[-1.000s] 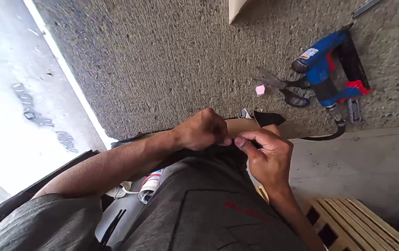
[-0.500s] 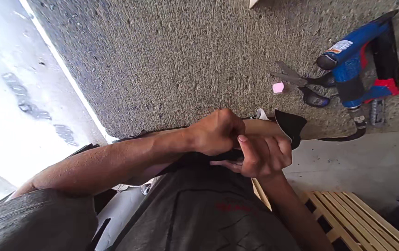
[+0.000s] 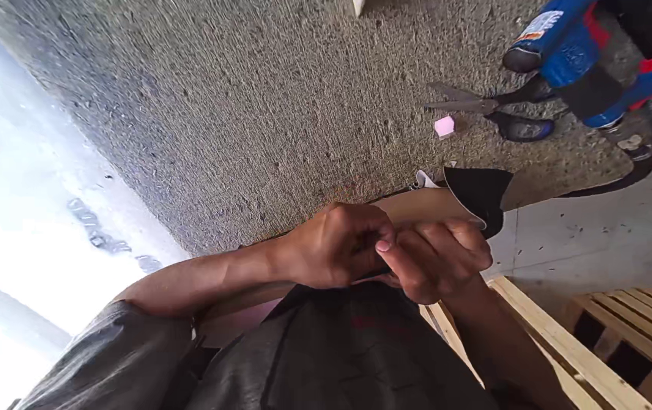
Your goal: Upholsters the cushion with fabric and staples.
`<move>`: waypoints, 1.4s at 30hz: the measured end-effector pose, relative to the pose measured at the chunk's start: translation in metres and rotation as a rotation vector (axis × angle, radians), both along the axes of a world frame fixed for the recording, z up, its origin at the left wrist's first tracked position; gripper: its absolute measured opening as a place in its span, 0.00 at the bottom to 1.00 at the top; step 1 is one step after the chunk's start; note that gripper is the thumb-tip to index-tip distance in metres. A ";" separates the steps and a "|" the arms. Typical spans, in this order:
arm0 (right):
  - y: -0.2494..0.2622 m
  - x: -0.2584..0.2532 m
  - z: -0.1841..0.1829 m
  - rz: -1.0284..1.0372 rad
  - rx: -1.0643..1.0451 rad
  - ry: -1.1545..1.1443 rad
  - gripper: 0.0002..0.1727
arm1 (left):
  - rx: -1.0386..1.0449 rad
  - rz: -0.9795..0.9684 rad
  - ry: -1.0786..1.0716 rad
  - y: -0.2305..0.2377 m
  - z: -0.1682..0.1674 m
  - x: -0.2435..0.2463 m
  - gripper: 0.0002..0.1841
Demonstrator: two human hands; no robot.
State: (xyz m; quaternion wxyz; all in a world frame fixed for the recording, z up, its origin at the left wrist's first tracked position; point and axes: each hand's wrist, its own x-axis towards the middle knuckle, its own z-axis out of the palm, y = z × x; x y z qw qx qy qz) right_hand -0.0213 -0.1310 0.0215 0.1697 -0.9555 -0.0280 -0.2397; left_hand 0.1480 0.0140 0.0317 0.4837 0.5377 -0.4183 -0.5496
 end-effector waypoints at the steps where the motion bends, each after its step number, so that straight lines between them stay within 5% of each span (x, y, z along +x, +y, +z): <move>1: -0.001 0.001 0.001 0.011 -0.008 0.009 0.19 | 0.010 -0.054 -0.179 0.009 0.012 0.003 0.20; 4: -0.005 0.010 0.003 0.034 -0.058 0.034 0.08 | 0.111 -0.140 -0.729 0.037 0.036 -0.004 0.35; 10: -0.005 0.008 0.002 0.058 -0.160 0.046 0.05 | 0.110 -0.040 -1.159 0.046 0.038 -0.032 0.15; 23: -0.007 0.014 0.004 0.062 -0.065 0.012 0.13 | -0.010 0.039 -1.131 0.052 0.033 -0.021 0.17; 28: -0.022 0.074 0.000 0.056 0.060 0.085 0.27 | 0.007 0.057 -1.030 0.038 0.014 0.039 0.32; 30: -0.025 0.085 -0.002 0.061 0.083 0.096 0.33 | 0.087 0.091 -0.769 0.030 0.005 0.066 0.46; 32: -0.025 0.077 0.003 0.068 0.080 0.092 0.34 | 0.195 0.151 -0.723 0.003 0.001 0.094 0.46; 34: -0.023 0.069 0.006 0.058 0.052 0.085 0.35 | 0.380 0.198 -0.994 -0.056 -0.006 0.113 0.36; 37: -0.021 0.069 0.007 0.049 0.020 0.069 0.38 | 0.702 0.265 -1.101 -0.143 -0.039 0.131 0.49; 39: -0.018 0.069 0.005 0.039 -0.009 0.056 0.41 | 0.752 0.314 -1.101 -0.171 -0.059 0.139 0.47; 42: -0.019 0.053 0.005 0.018 -0.068 0.013 0.44 | 0.733 0.347 -0.974 -0.177 -0.035 0.117 0.52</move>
